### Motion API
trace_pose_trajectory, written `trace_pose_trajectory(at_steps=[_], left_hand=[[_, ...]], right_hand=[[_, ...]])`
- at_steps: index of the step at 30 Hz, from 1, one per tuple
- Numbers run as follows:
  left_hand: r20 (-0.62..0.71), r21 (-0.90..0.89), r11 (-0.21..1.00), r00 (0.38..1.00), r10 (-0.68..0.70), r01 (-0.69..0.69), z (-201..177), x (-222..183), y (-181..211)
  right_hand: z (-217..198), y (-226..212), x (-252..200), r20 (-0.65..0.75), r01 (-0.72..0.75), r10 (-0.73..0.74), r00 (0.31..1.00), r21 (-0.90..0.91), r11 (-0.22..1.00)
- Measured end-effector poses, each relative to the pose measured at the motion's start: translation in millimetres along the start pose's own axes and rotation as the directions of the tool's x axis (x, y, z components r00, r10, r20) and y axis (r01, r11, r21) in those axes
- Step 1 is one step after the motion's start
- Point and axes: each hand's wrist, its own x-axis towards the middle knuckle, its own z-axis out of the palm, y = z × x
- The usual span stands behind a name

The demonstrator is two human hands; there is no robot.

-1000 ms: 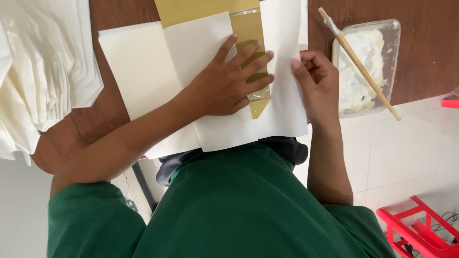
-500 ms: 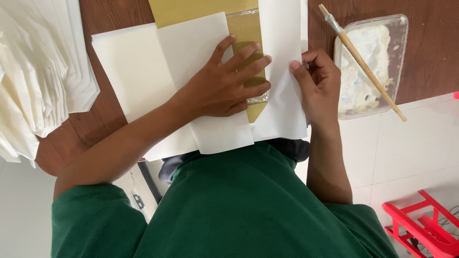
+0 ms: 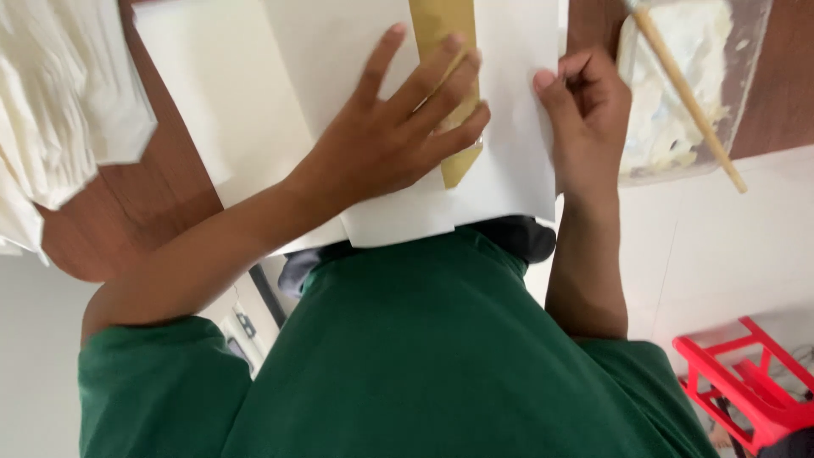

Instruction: The person is manually assembling a paper bag by folding paper around a template and applying glue with a brush.

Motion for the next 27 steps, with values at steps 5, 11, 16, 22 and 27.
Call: trace_pose_trajectory(at_steps=[5, 11, 16, 22, 27], left_hand=[[0.084, -0.08, 0.989, 0.989, -0.12, 0.127, -56, -30, 47], [0.036, -0.154, 0.958, 0.97, -0.24, 0.243, -52, -59, 84], [0.001, -0.163, 0.97, 0.983, -0.183, 0.181, -44, -76, 81], [-0.021, -0.165, 0.98, 0.993, -0.116, 0.111, -47, -74, 80], [0.179, 0.001, 0.972, 0.956, -0.233, 0.237, -42, -51, 90]], right_hand=[[-1, 5, 2, 0.038, 0.095, -0.098, 0.995, 0.074, 0.993], [0, 8, 4, 0.056, 0.167, -0.17, 0.984, 0.063, 0.984], [-2, 17, 6, 0.021, 0.098, -0.101, 0.995, 0.117, 0.988], [-1, 14, 3, 0.005, 0.107, -0.109, 0.994, 0.125, 0.986], [-1, 24, 4, -0.048, 0.06, -0.051, 0.998, 0.193, 0.979]])
